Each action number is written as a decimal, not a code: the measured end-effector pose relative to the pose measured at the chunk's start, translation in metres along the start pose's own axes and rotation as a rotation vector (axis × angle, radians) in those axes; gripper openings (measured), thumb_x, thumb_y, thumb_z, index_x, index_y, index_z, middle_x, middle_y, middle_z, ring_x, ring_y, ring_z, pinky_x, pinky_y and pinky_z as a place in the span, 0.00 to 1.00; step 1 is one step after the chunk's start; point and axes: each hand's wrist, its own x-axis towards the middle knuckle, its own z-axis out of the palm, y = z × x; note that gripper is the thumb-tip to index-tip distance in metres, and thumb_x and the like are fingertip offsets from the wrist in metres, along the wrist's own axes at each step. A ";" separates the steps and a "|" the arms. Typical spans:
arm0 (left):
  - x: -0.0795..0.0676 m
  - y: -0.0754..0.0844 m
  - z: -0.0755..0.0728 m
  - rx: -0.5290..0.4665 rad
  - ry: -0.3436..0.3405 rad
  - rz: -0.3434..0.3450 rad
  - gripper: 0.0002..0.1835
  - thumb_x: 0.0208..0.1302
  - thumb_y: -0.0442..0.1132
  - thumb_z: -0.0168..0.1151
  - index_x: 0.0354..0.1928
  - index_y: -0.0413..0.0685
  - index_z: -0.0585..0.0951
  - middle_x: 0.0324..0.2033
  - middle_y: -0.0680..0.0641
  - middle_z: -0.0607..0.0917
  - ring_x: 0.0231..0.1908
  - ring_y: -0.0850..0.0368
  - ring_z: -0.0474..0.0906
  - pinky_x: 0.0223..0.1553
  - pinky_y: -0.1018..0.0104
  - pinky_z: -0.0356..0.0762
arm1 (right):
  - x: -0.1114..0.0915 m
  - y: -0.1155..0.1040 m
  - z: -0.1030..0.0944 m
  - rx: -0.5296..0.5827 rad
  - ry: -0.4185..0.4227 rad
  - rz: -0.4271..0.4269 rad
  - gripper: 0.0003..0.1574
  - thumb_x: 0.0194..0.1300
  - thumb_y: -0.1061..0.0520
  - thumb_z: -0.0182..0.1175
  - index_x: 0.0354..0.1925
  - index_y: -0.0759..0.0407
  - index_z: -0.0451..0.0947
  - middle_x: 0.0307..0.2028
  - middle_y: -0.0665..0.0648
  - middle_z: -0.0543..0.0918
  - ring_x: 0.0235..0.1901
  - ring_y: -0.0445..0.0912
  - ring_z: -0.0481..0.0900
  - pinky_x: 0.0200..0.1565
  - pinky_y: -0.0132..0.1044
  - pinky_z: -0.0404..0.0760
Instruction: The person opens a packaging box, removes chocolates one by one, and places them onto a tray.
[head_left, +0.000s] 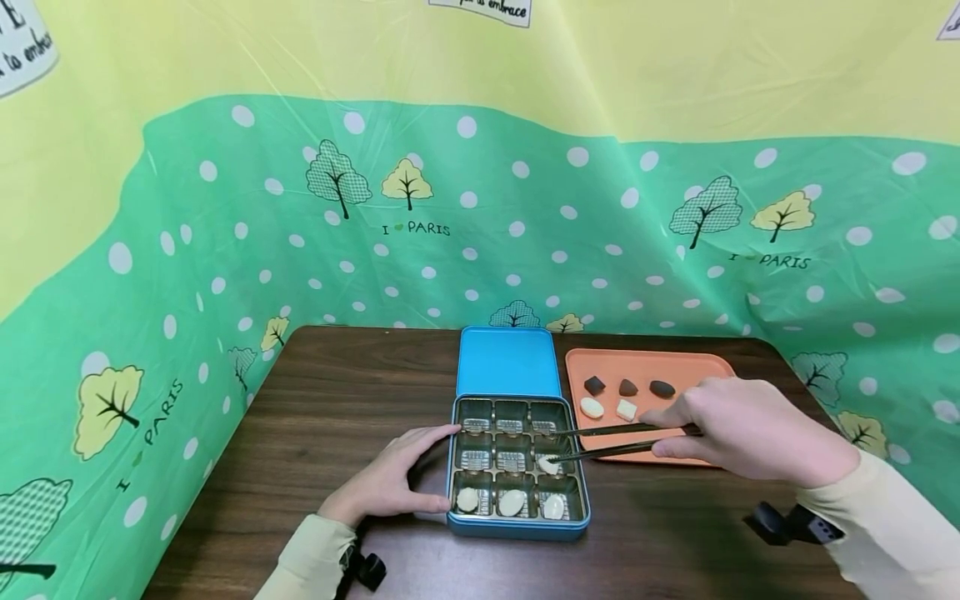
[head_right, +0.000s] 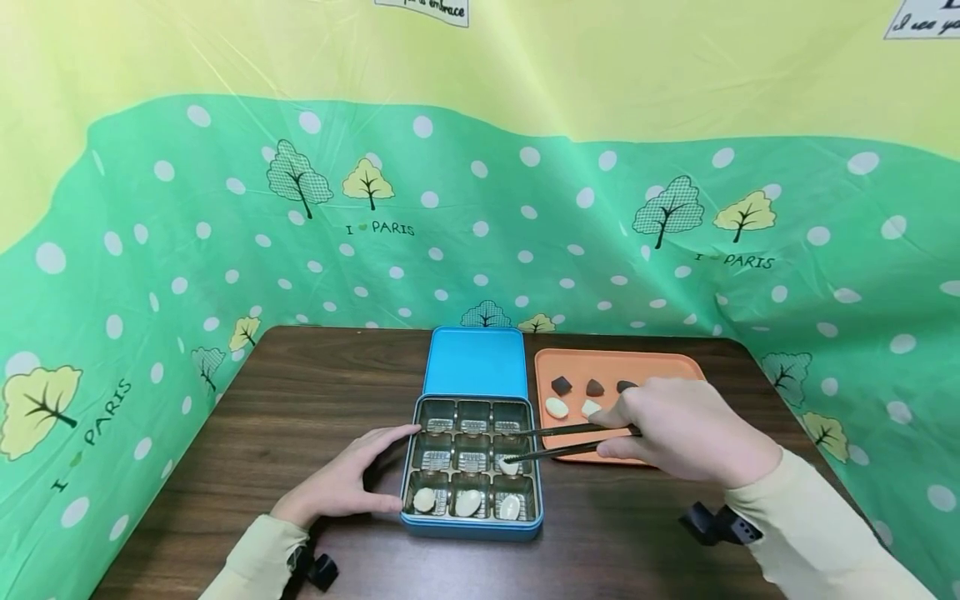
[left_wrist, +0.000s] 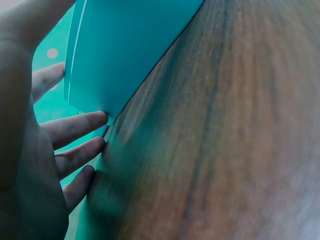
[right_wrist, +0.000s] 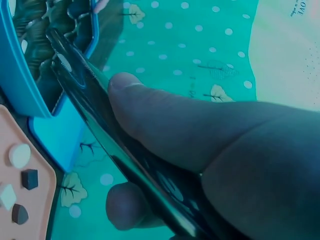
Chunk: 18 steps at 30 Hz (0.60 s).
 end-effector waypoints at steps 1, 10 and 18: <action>0.000 0.000 0.000 0.000 0.000 0.000 0.53 0.57 0.66 0.76 0.81 0.65 0.63 0.76 0.58 0.68 0.74 0.50 0.65 0.69 0.31 0.62 | 0.001 -0.001 0.001 -0.003 0.001 -0.011 0.20 0.64 0.32 0.70 0.49 0.35 0.91 0.44 0.40 0.92 0.17 0.29 0.64 0.17 0.32 0.63; 0.000 0.001 -0.001 0.006 -0.004 -0.005 0.53 0.56 0.66 0.76 0.81 0.65 0.63 0.76 0.59 0.68 0.74 0.51 0.65 0.69 0.32 0.62 | 0.011 -0.004 0.006 -0.015 -0.018 -0.062 0.16 0.62 0.34 0.72 0.47 0.33 0.92 0.28 0.31 0.84 0.26 0.27 0.74 0.25 0.35 0.73; 0.000 0.000 -0.001 -0.011 -0.005 -0.001 0.53 0.57 0.65 0.76 0.81 0.66 0.63 0.76 0.58 0.68 0.75 0.50 0.64 0.70 0.31 0.60 | 0.019 -0.009 0.008 -0.037 -0.044 -0.065 0.04 0.63 0.36 0.74 0.36 0.24 0.86 0.17 0.32 0.66 0.20 0.29 0.64 0.21 0.32 0.63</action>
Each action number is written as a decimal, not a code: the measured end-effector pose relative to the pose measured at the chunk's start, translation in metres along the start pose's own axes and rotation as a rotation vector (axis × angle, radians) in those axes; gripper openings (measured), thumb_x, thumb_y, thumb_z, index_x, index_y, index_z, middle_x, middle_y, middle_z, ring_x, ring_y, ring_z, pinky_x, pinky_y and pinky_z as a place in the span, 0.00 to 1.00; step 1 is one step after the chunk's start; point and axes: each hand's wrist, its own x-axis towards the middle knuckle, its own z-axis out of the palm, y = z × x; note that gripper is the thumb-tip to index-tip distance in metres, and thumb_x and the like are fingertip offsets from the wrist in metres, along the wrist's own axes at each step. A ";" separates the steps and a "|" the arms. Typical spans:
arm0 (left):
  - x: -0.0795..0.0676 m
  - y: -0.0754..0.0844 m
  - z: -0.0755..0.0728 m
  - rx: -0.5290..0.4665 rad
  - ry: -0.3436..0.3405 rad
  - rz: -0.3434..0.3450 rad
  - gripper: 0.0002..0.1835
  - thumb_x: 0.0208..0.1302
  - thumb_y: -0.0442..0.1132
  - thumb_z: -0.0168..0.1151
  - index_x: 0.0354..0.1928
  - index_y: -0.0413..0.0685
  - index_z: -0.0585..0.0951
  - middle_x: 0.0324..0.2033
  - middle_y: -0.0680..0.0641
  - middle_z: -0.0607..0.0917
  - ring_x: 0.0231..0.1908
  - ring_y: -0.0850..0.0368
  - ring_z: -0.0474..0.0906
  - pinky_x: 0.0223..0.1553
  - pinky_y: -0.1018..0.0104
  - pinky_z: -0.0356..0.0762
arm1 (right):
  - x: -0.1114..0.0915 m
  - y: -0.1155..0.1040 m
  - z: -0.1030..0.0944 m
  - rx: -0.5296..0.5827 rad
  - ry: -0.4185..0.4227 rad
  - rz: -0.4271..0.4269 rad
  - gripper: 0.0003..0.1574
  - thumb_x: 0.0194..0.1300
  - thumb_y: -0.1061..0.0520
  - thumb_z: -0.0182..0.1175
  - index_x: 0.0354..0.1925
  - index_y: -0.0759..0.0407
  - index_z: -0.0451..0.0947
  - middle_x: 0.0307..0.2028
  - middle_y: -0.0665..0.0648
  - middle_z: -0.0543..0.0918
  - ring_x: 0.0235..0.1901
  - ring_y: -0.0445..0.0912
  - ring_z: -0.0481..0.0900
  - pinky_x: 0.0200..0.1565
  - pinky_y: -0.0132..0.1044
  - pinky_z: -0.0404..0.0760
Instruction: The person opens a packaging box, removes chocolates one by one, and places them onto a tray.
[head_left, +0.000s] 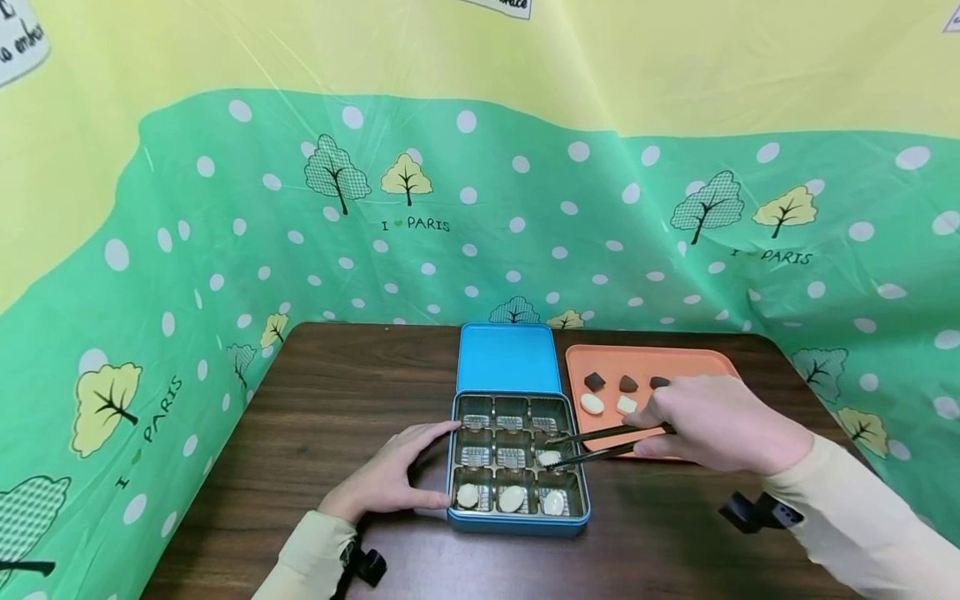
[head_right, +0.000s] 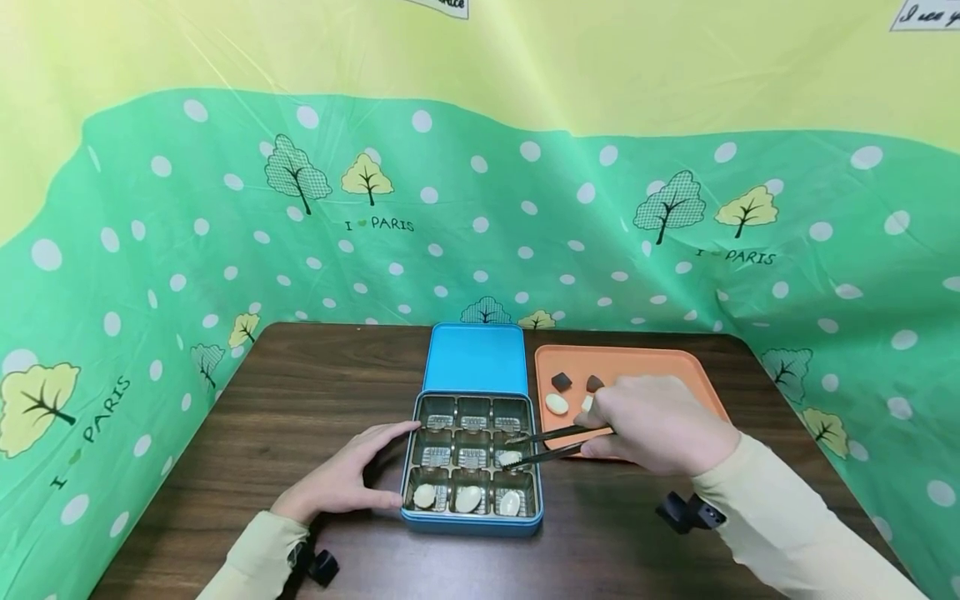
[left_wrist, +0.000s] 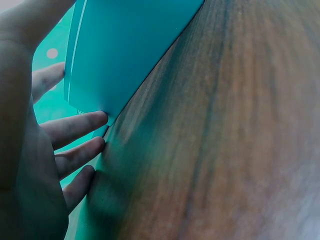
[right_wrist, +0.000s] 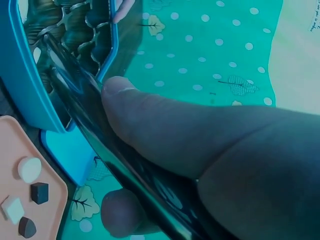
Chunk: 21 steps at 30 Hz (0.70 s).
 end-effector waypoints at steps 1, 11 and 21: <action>0.000 0.000 0.000 0.000 0.000 0.001 0.53 0.57 0.65 0.76 0.81 0.66 0.63 0.76 0.58 0.68 0.75 0.50 0.64 0.70 0.31 0.61 | 0.001 -0.001 0.000 -0.008 -0.001 0.001 0.05 0.62 0.36 0.74 0.37 0.26 0.88 0.18 0.31 0.67 0.21 0.29 0.64 0.22 0.32 0.63; 0.001 -0.002 0.001 0.002 -0.005 -0.018 0.54 0.56 0.68 0.76 0.81 0.69 0.62 0.76 0.61 0.67 0.75 0.53 0.63 0.71 0.33 0.60 | 0.010 -0.008 0.007 -0.056 -0.016 -0.043 0.06 0.61 0.38 0.76 0.35 0.32 0.90 0.23 0.33 0.79 0.22 0.32 0.69 0.22 0.34 0.68; 0.001 -0.001 0.001 -0.002 -0.008 -0.021 0.53 0.56 0.68 0.76 0.81 0.70 0.62 0.76 0.61 0.67 0.75 0.53 0.63 0.71 0.33 0.59 | 0.012 -0.018 0.012 -0.167 0.094 -0.044 0.10 0.54 0.38 0.80 0.33 0.32 0.89 0.24 0.34 0.82 0.23 0.34 0.74 0.22 0.35 0.72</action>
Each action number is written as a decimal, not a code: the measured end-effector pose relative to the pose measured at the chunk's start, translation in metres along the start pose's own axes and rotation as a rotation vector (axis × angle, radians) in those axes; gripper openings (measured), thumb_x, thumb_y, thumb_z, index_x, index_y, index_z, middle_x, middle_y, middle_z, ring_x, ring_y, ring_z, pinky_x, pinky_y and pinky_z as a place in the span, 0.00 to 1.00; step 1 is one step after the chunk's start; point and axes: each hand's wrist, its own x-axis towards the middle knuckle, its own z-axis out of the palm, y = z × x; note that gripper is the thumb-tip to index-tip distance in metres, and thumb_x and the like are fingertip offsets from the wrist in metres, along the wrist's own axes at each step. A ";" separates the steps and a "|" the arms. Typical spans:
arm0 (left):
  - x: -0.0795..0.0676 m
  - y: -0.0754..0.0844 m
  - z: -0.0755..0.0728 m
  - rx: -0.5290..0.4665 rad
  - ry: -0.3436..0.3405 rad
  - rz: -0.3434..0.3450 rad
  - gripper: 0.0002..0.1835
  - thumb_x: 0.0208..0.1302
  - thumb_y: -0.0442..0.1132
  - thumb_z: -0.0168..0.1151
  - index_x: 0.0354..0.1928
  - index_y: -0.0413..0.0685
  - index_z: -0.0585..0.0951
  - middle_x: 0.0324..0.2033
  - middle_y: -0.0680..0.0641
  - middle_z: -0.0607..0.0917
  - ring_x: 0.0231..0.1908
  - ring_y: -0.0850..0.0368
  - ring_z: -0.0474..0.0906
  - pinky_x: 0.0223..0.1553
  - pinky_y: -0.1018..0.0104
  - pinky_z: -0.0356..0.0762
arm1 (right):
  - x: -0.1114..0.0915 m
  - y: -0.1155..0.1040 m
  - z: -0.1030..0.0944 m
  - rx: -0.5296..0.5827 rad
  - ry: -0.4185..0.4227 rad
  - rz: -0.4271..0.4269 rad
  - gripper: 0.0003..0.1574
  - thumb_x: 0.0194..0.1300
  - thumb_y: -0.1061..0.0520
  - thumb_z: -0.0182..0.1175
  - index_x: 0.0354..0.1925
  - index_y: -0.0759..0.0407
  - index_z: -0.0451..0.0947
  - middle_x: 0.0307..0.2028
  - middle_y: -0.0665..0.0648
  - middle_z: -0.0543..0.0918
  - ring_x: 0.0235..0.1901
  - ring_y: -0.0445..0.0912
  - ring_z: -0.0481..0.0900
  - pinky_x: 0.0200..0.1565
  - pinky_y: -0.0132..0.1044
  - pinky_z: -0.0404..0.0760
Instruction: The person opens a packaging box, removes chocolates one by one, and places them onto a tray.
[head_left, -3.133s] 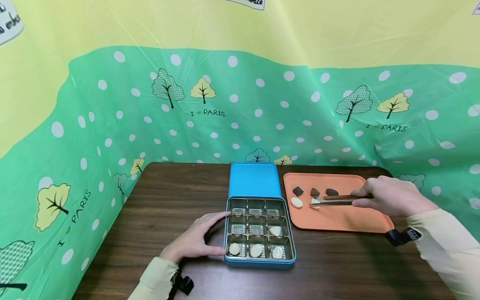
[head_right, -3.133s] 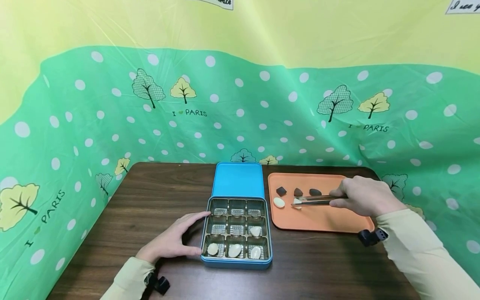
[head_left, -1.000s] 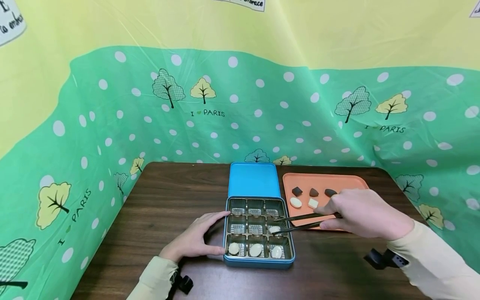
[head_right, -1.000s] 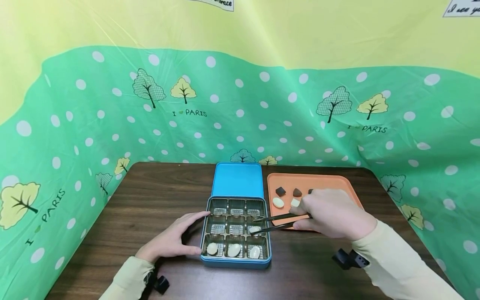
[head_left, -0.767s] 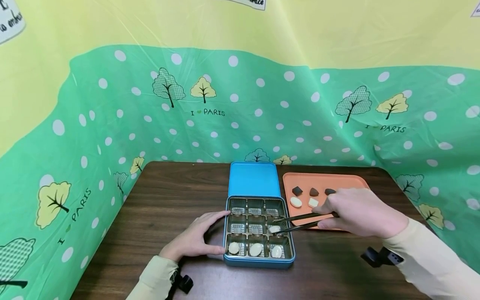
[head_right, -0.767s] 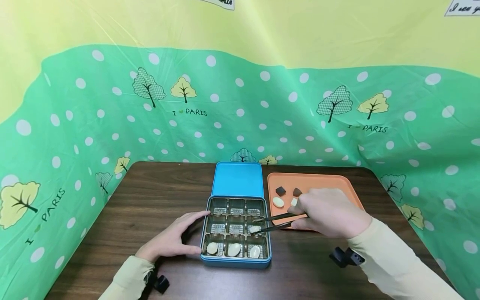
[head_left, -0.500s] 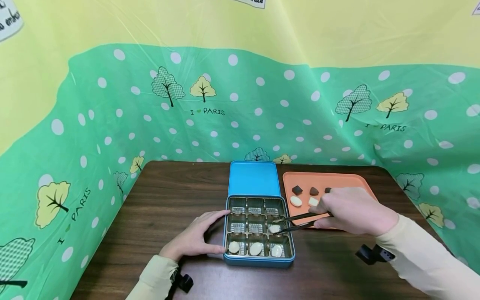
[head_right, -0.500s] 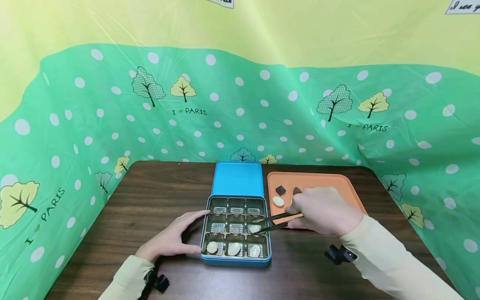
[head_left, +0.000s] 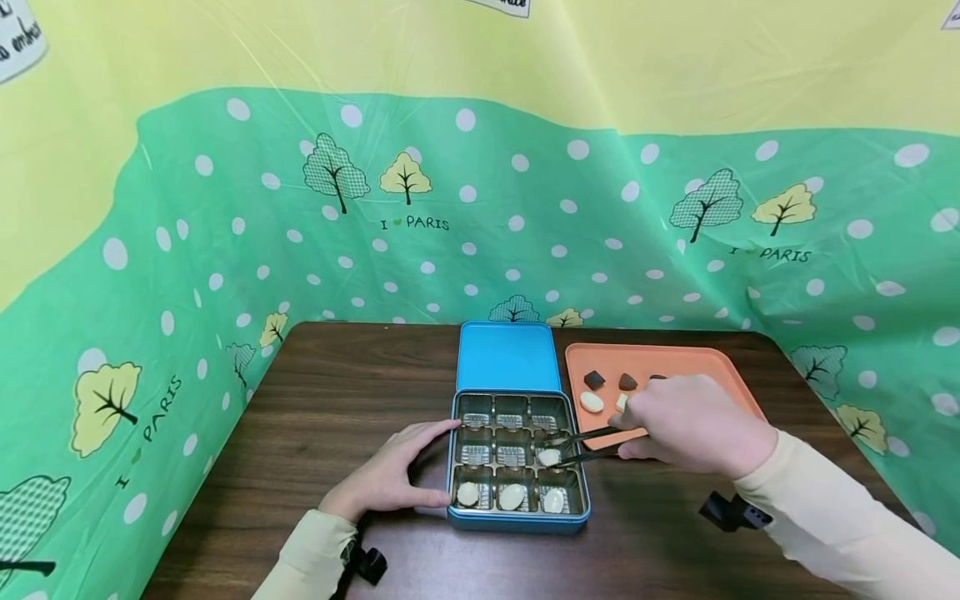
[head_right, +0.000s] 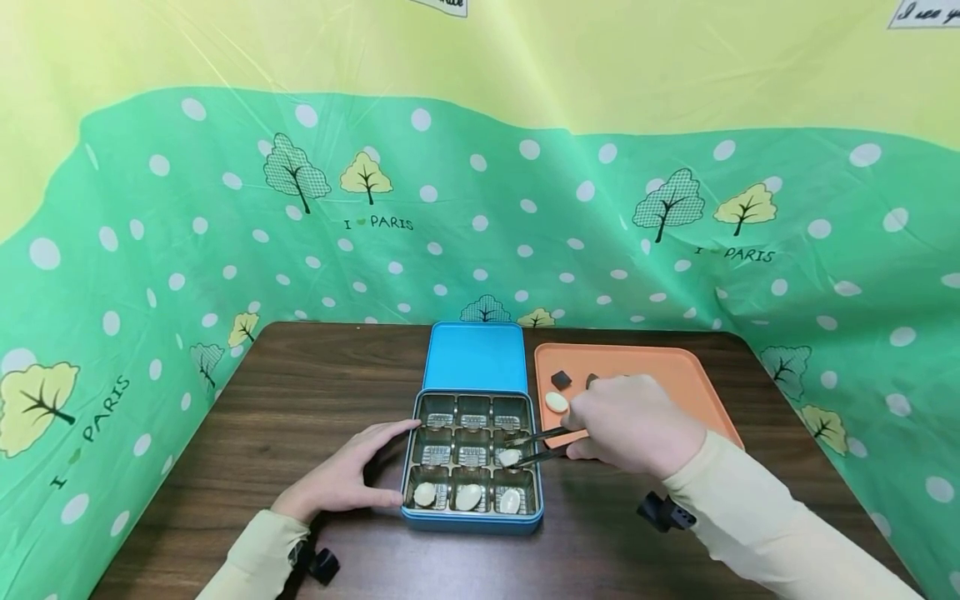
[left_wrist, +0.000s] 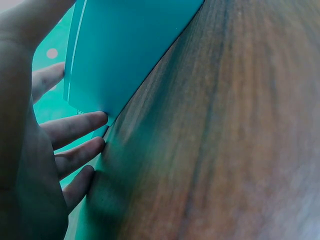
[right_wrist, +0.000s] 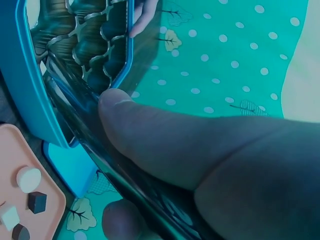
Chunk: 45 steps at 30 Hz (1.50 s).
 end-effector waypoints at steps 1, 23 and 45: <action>0.000 0.000 0.000 0.000 -0.001 0.000 0.53 0.56 0.68 0.76 0.81 0.70 0.62 0.76 0.60 0.67 0.75 0.52 0.63 0.71 0.32 0.59 | 0.000 -0.001 0.001 -0.009 0.006 -0.003 0.10 0.54 0.37 0.80 0.32 0.32 0.89 0.23 0.34 0.80 0.22 0.34 0.73 0.21 0.35 0.72; 0.000 -0.001 0.000 0.003 0.004 0.011 0.53 0.56 0.68 0.75 0.82 0.69 0.62 0.76 0.60 0.67 0.75 0.51 0.63 0.70 0.32 0.60 | 0.003 -0.013 0.002 -0.126 0.065 -0.005 0.19 0.47 0.37 0.84 0.19 0.35 0.81 0.14 0.37 0.69 0.17 0.38 0.61 0.15 0.35 0.64; -0.002 -0.001 0.001 0.004 0.006 0.010 0.53 0.57 0.67 0.76 0.81 0.68 0.62 0.76 0.59 0.68 0.75 0.50 0.64 0.70 0.31 0.60 | -0.003 -0.009 0.008 -0.138 0.108 -0.064 0.14 0.49 0.37 0.83 0.28 0.37 0.89 0.19 0.38 0.74 0.18 0.38 0.62 0.15 0.34 0.61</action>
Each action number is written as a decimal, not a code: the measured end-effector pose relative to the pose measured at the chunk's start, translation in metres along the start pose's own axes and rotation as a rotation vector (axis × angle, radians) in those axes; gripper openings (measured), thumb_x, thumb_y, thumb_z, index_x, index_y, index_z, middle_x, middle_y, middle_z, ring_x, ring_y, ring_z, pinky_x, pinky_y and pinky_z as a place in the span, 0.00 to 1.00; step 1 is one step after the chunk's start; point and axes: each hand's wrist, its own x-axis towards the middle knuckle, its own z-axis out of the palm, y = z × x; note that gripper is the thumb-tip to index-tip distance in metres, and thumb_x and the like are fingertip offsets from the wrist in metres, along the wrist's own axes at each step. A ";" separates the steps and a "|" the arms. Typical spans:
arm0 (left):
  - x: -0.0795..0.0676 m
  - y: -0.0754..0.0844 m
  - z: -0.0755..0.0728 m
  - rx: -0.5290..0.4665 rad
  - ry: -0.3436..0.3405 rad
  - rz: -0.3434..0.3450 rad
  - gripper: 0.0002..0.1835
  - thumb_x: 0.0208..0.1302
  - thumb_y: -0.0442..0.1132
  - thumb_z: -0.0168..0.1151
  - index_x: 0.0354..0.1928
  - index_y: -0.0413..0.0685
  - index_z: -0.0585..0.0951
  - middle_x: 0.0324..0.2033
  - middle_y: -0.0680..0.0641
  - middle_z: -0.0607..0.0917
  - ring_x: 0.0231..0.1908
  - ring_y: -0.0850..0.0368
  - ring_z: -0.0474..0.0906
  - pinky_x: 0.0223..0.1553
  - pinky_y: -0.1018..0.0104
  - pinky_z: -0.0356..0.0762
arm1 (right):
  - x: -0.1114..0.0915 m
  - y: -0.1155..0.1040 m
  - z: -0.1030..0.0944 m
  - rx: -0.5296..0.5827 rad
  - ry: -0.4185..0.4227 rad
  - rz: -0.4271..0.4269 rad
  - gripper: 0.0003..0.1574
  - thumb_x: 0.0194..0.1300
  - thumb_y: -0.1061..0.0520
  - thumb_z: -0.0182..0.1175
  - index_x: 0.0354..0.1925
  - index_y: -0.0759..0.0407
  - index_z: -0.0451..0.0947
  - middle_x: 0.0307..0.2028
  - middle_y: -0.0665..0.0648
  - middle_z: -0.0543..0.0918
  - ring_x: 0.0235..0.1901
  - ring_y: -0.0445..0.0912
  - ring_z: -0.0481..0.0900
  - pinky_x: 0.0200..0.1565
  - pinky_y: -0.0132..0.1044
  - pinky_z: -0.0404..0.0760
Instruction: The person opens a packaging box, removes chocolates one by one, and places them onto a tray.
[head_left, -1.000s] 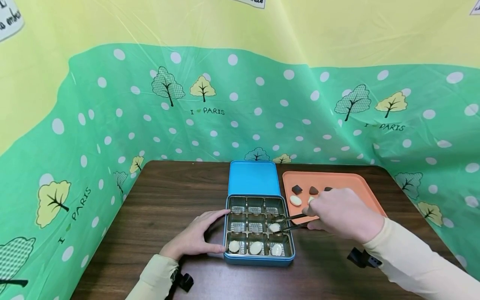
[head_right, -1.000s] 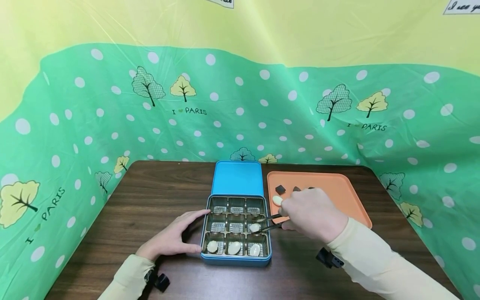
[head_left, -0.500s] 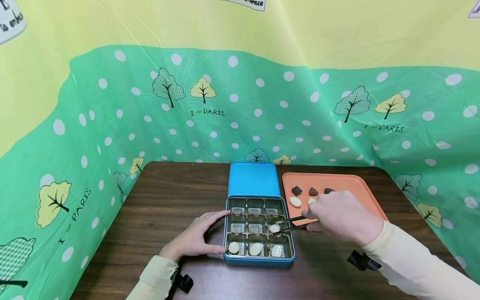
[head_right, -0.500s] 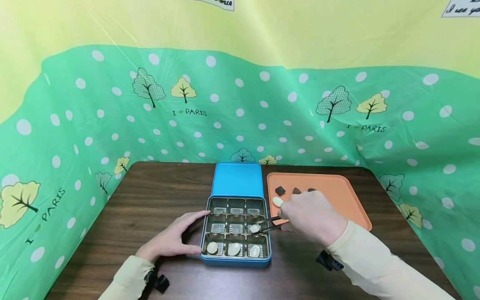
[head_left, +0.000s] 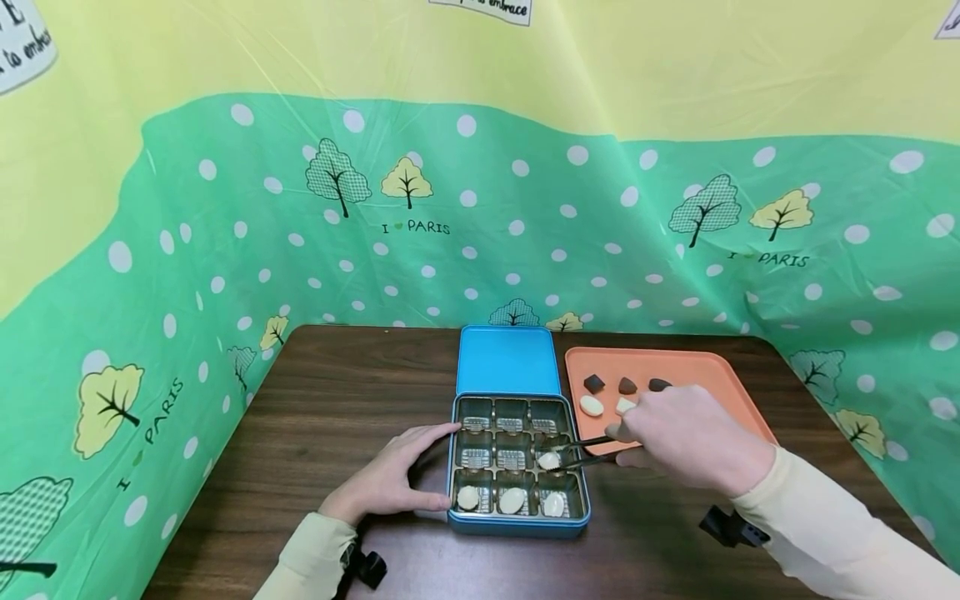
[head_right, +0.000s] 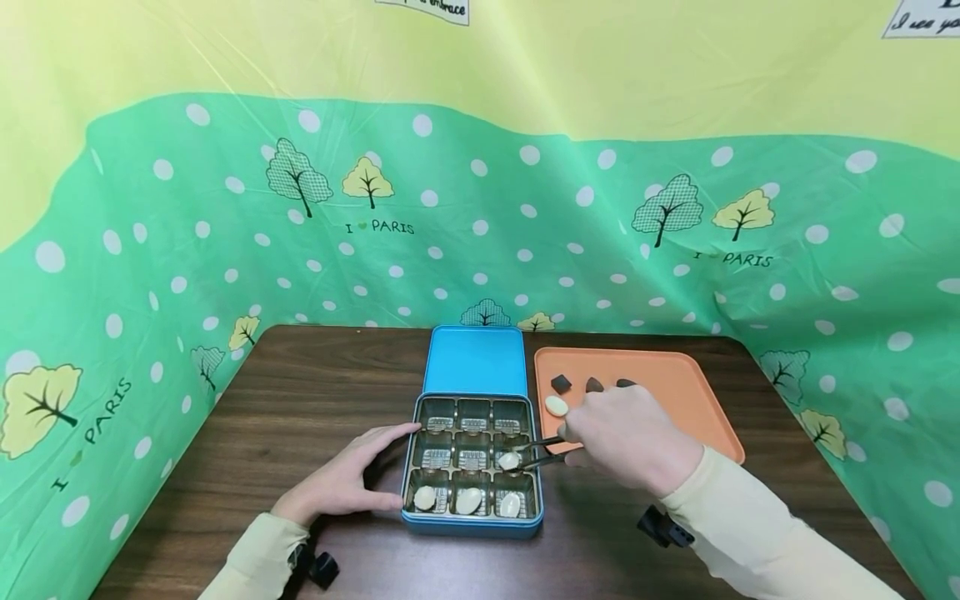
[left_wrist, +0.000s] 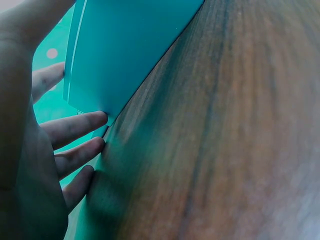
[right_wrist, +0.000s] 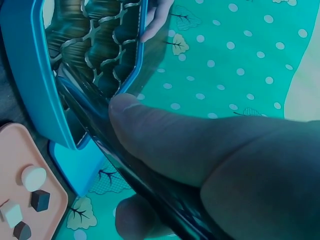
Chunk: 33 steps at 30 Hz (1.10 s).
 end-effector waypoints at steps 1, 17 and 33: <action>0.000 0.000 0.000 0.002 0.001 0.000 0.53 0.57 0.67 0.76 0.82 0.68 0.62 0.76 0.59 0.68 0.75 0.50 0.64 0.70 0.31 0.60 | -0.001 0.000 0.000 0.003 0.000 -0.001 0.13 0.49 0.37 0.83 0.27 0.36 0.89 0.19 0.38 0.73 0.18 0.37 0.62 0.15 0.34 0.61; 0.000 0.000 0.000 0.004 0.006 0.003 0.53 0.56 0.67 0.76 0.81 0.68 0.63 0.76 0.59 0.68 0.75 0.51 0.64 0.71 0.31 0.59 | -0.007 0.003 -0.007 0.100 0.020 0.053 0.16 0.50 0.40 0.83 0.21 0.34 0.84 0.15 0.34 0.70 0.18 0.34 0.63 0.17 0.32 0.61; 0.000 -0.001 0.001 0.006 0.003 0.008 0.53 0.57 0.67 0.75 0.82 0.66 0.62 0.76 0.58 0.68 0.75 0.50 0.64 0.70 0.30 0.59 | -0.016 0.006 -0.022 0.071 -0.007 0.074 0.12 0.48 0.39 0.83 0.29 0.29 0.88 0.17 0.36 0.70 0.18 0.33 0.66 0.17 0.34 0.64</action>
